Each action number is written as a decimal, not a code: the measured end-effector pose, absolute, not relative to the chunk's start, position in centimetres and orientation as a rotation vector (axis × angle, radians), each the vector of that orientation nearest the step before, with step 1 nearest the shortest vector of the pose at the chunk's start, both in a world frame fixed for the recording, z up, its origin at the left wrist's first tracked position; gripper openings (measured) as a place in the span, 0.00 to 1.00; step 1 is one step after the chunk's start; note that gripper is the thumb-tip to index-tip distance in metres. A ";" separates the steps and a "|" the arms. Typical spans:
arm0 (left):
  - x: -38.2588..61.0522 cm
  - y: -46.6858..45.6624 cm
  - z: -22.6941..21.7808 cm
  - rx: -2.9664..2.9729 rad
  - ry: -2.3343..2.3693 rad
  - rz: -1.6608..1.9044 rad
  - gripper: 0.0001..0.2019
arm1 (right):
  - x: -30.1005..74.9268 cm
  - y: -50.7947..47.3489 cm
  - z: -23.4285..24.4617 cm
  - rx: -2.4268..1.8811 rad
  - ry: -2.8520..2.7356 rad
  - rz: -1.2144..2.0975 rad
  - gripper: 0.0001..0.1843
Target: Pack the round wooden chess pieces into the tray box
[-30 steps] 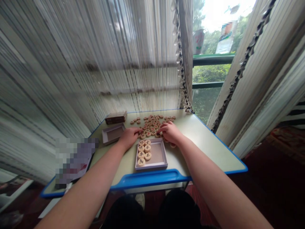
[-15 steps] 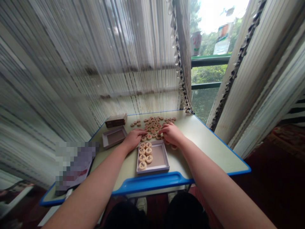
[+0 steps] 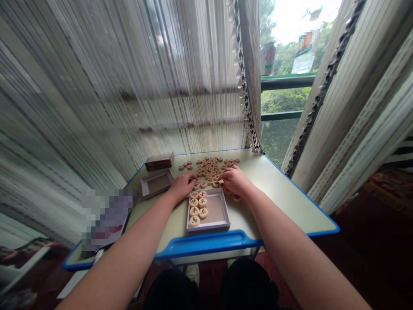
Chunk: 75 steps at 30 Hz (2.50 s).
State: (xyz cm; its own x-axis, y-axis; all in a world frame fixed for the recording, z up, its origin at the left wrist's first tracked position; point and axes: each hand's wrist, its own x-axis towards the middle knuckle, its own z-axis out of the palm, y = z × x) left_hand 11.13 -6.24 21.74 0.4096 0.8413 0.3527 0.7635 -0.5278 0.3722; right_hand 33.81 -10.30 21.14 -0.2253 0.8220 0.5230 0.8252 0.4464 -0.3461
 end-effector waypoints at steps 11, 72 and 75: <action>10.9 -6.5 21.9 2.308 1.369 0.937 0.16 | 33.8 -10.4 20.9 -1.371 -2.026 0.003 0.15; 9.5 -13.4 20.5 2.216 1.469 1.039 0.11 | 28.2 -20.2 20.8 -1.257 -1.966 -0.017 0.12; 9.6 -13.6 20.7 2.214 1.491 1.033 0.10 | 28.1 -20.4 20.8 -1.260 -1.985 -0.051 0.14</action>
State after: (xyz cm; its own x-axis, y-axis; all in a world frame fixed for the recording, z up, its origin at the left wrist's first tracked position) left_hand 9.60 -13.58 20.69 0.2123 0.8899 0.4036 0.6909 -0.4288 0.5820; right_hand 28.08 -20.42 20.84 -0.2148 0.7552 0.6194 0.7862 0.5100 -0.3491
